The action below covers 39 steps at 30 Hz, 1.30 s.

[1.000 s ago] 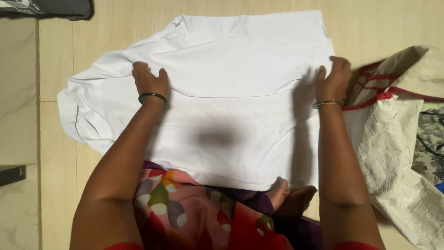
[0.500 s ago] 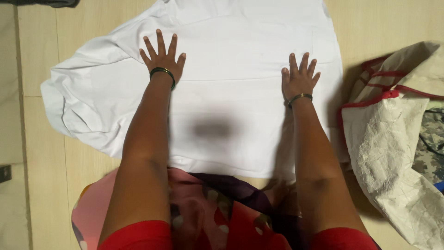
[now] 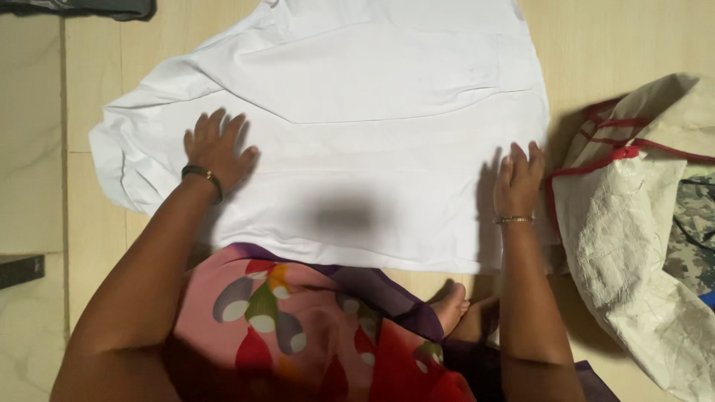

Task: The person folds a white shirt on the floor by hand, smoothing and folding the sleeves and body into a compact rectangle. The folded shirt is then placed into a cloth bag.

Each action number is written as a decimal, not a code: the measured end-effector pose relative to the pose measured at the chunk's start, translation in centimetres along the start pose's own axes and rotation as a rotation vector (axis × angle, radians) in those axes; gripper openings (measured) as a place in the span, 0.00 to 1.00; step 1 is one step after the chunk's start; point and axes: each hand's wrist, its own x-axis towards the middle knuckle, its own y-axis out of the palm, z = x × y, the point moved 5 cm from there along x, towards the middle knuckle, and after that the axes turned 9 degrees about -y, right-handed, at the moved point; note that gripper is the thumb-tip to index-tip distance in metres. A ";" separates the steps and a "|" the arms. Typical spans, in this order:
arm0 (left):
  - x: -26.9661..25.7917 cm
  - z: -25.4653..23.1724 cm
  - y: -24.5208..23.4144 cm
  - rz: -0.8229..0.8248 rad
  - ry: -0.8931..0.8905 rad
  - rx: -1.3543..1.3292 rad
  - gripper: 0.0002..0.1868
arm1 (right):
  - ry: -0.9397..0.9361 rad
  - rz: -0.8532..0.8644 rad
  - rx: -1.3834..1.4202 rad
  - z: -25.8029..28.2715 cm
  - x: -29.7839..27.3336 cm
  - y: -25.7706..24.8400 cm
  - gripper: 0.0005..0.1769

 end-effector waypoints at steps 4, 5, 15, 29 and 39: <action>-4.1 6.1 0.7 0.171 -0.131 0.042 0.45 | 0.124 0.077 -0.096 -0.9 -4.8 -1.4 0.26; -4.1 7.0 0.7 0.145 -0.135 0.089 0.44 | 0.129 0.072 -0.097 -1.4 -5.1 -1.7 0.26; -2.9 14.4 1.4 0.073 -0.401 0.363 0.38 | -0.096 0.040 0.092 -5.8 -8.0 -0.3 0.29; -6.4 11.6 3.8 0.340 -0.281 0.128 0.39 | 0.434 -0.040 -0.096 -12.7 -10.7 -0.6 0.41; -5.5 15.2 4.0 0.206 -0.321 0.002 0.28 | 0.664 -0.118 -0.052 -15.5 -9.4 -1.9 0.35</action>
